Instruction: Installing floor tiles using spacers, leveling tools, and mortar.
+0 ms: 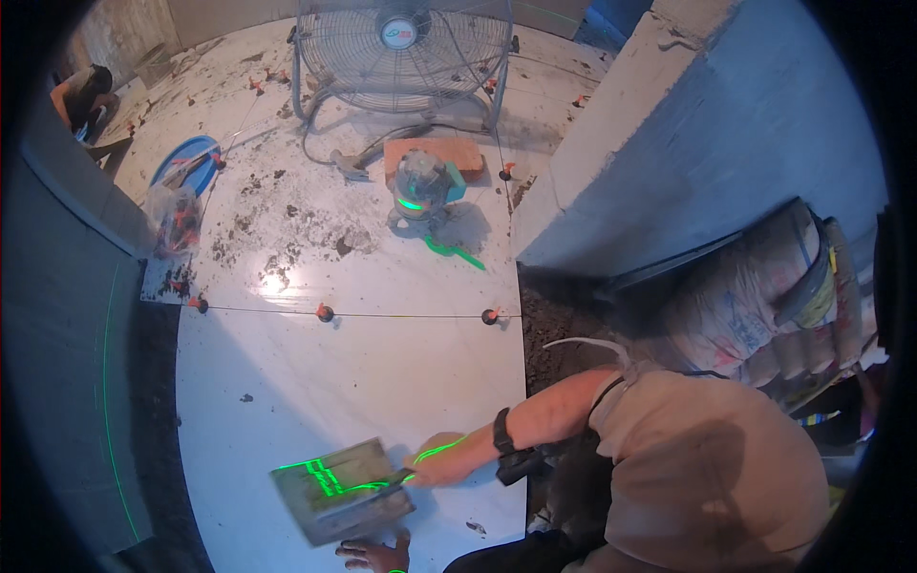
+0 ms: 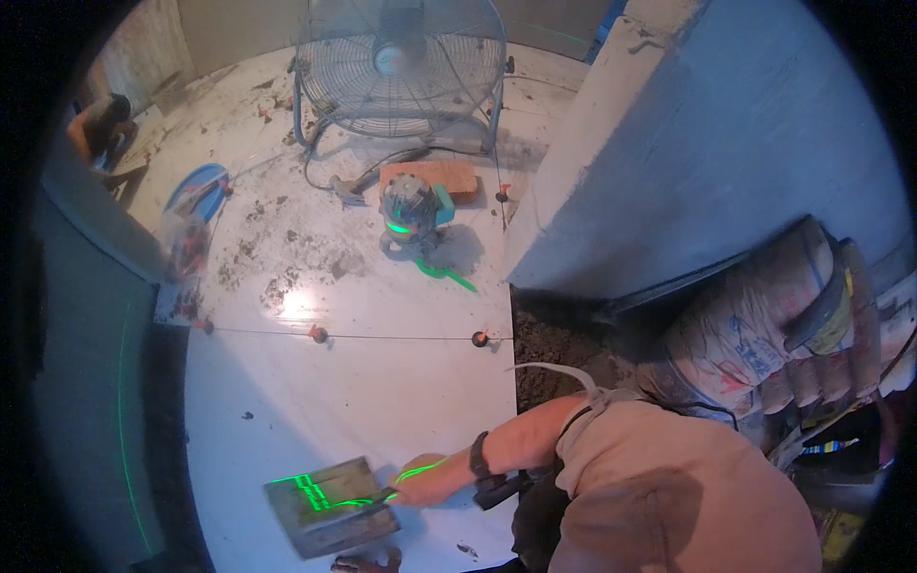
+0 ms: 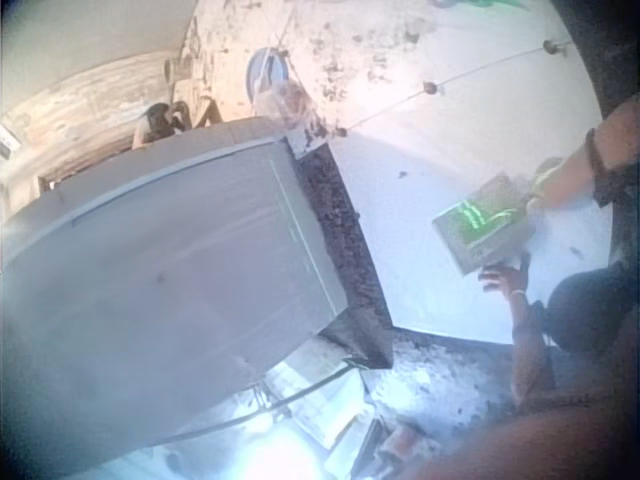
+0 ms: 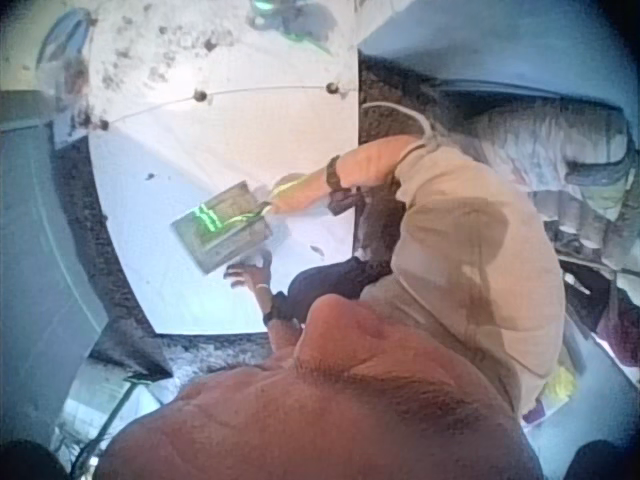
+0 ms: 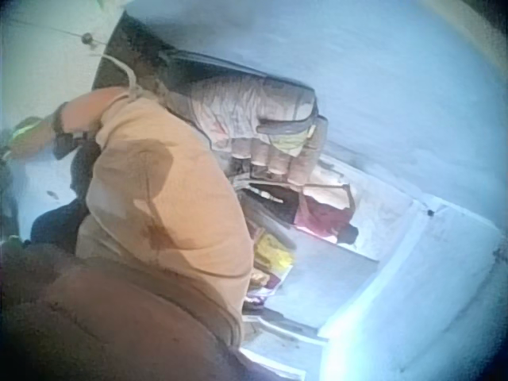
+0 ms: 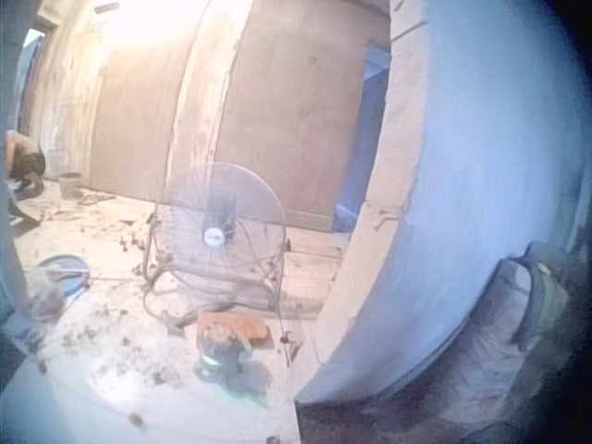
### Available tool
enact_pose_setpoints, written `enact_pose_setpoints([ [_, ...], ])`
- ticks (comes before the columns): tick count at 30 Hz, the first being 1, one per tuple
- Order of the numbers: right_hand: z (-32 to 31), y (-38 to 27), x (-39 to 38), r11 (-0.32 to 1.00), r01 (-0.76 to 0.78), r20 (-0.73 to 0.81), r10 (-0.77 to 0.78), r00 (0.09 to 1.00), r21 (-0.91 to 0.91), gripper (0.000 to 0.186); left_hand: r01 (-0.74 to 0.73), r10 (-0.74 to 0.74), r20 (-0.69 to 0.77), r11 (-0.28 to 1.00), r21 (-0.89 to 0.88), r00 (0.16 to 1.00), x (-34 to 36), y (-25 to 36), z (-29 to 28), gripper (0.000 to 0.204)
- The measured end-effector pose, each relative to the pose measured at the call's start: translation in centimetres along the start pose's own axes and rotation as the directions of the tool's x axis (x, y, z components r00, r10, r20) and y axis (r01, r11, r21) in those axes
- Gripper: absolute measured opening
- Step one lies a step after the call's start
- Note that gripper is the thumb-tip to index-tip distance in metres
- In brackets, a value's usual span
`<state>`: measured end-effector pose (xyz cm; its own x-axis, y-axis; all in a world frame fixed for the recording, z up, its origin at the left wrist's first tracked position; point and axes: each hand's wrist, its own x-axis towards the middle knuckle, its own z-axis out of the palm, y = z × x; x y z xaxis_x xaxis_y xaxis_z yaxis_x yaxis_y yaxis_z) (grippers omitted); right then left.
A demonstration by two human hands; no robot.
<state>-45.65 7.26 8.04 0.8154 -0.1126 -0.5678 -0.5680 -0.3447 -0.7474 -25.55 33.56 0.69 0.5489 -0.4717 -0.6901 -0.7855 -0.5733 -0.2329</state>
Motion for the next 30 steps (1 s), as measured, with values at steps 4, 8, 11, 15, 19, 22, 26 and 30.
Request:
enact_pose_setpoints([
  [4,0.2,3.4,-2.9,0.971,-0.212,-0.049,0.207,0.977,-0.114,0.052,0.020,-0.021,-0.004,0.999,-0.046,1.000,-0.3,0.1,-0.8,0.142],
  [8,1.4,3.1,-2.9,0.970,-0.234,-0.012,0.234,0.972,-0.065,0.052,0.033,-0.033,0.001,0.997,-0.065,0.999,-0.3,0.1,0.0,0.142],
  [11,1.5,2.3,-2.6,1.000,-0.010,-0.092,0.012,0.996,0.025,0.052,0.009,0.071,-0.392,0.980,0.201,0.917,-0.3,0.3,1.2,0.140],
  [15,0.1,4.0,-4.6,1.000,0.002,-0.093,-0.004,0.996,-0.026,0.053,-0.006,0.006,0.024,1.000,0.017,1.000,-0.4,0.1,0.8,0.137],
  [19,0.4,6.5,-6.7,0.953,-0.269,-0.057,0.263,0.963,-0.138,0.053,-0.002,0.004,-0.027,0.999,0.051,1.000,-0.9,0.6,-0.6,0.136],
  [22,1.7,7.9,-7.2,0.943,-0.311,-0.098,0.301,0.949,-0.115,0.051,-0.011,0.012,-0.017,0.999,0.034,1.000,-1.1,1.1,-0.7,0.135],
  [26,0.5,12.6,-10.1,0.878,-0.436,-0.564,0.465,0.683,0.196,0.047,-0.033,0.035,-0.032,0.998,0.055,0.999,-1.0,1.0,0.1,0.133],
  [30,-3.4,17.9,-12.9,0.275,0.358,-0.420,0.797,0.434,0.892,0.068,-0.021,0.022,-0.021,0.999,0.027,1.000,-0.7,0.6,1.3,0.131],
])
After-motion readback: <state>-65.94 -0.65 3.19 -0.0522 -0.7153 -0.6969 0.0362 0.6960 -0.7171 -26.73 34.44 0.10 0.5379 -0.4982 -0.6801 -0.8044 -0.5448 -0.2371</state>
